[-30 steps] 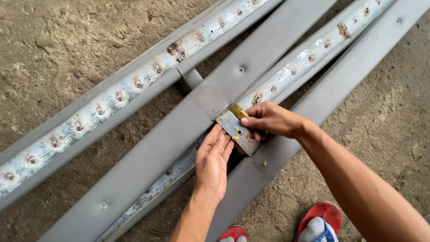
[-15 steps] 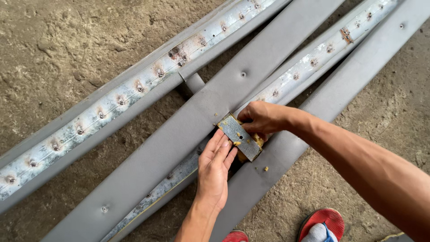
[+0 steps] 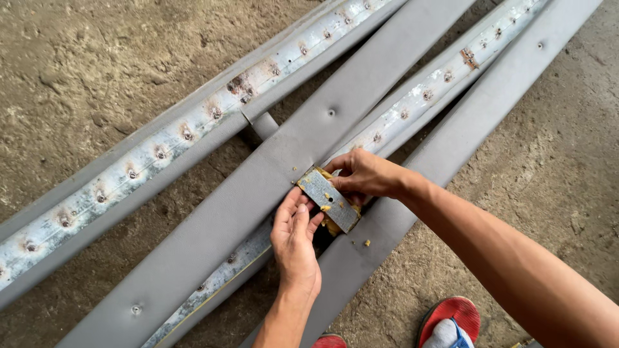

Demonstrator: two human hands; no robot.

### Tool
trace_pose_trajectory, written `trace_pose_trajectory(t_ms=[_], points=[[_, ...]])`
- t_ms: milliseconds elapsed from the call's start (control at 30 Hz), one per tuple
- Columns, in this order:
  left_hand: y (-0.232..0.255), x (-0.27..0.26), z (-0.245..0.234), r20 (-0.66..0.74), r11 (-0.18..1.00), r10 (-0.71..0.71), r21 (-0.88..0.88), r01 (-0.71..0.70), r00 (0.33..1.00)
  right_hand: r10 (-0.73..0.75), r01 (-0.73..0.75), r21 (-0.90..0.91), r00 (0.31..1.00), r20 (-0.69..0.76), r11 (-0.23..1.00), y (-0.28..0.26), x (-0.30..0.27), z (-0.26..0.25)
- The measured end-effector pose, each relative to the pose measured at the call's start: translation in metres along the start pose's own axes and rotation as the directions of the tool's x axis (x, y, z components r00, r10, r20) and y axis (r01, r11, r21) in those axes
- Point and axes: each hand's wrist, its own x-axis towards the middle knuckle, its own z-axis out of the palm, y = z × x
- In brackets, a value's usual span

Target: The person peels away layers of tape and material from a metal bracket attached to a grey upholstered component, eventually pulling the bracket away by hand.

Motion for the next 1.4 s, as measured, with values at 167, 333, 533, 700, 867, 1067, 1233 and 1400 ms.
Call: trace_pose_trajectory(t_ms=[167,333,533,700,867,1067,1233,1400], points=[[-0.001,0.010,-0.012,0.028,0.995,-0.091,-0.027,0.091,0.996,0.108,-0.105,-0.090,0.994,0.026,0.990,-0.005,0.010,-0.007],[0.019,0.017,-0.026,0.110,0.975,-0.147,0.184,0.125,0.983,0.150,-0.118,-0.216,0.979,0.140,0.969,-0.011,0.019,-0.015],[0.081,0.017,-0.056,0.482,-0.232,0.611,0.867,-0.440,0.628,0.089,-0.060,-0.177,0.983,0.161,0.982,-0.009,0.014,-0.018],[0.125,0.059,-0.058,0.309,-0.116,0.223,0.950,-0.290,0.924,0.108,-0.086,-0.159,0.985,0.134,0.984,-0.012,0.010,-0.015],[0.140,0.061,-0.045,0.107,0.047,-0.004,0.993,-0.107,0.994,0.080,-0.064,-0.115,0.986,0.145,0.991,-0.012,0.006,-0.013],[0.157,0.031,-0.024,0.069,0.012,0.067,0.997,-0.070,0.995,0.002,-0.048,0.117,0.931,0.364,0.992,0.014,0.013,-0.029],[0.173,-0.012,0.001,0.055,-0.091,0.108,0.995,-0.045,0.993,-0.035,-0.285,0.324,0.700,0.713,0.902,0.061,0.029,-0.043],[0.181,-0.051,0.010,0.190,-0.075,0.199,0.981,-0.178,0.961,0.169,-0.137,-0.100,0.828,0.535,0.986,0.053,-0.006,-0.042]])
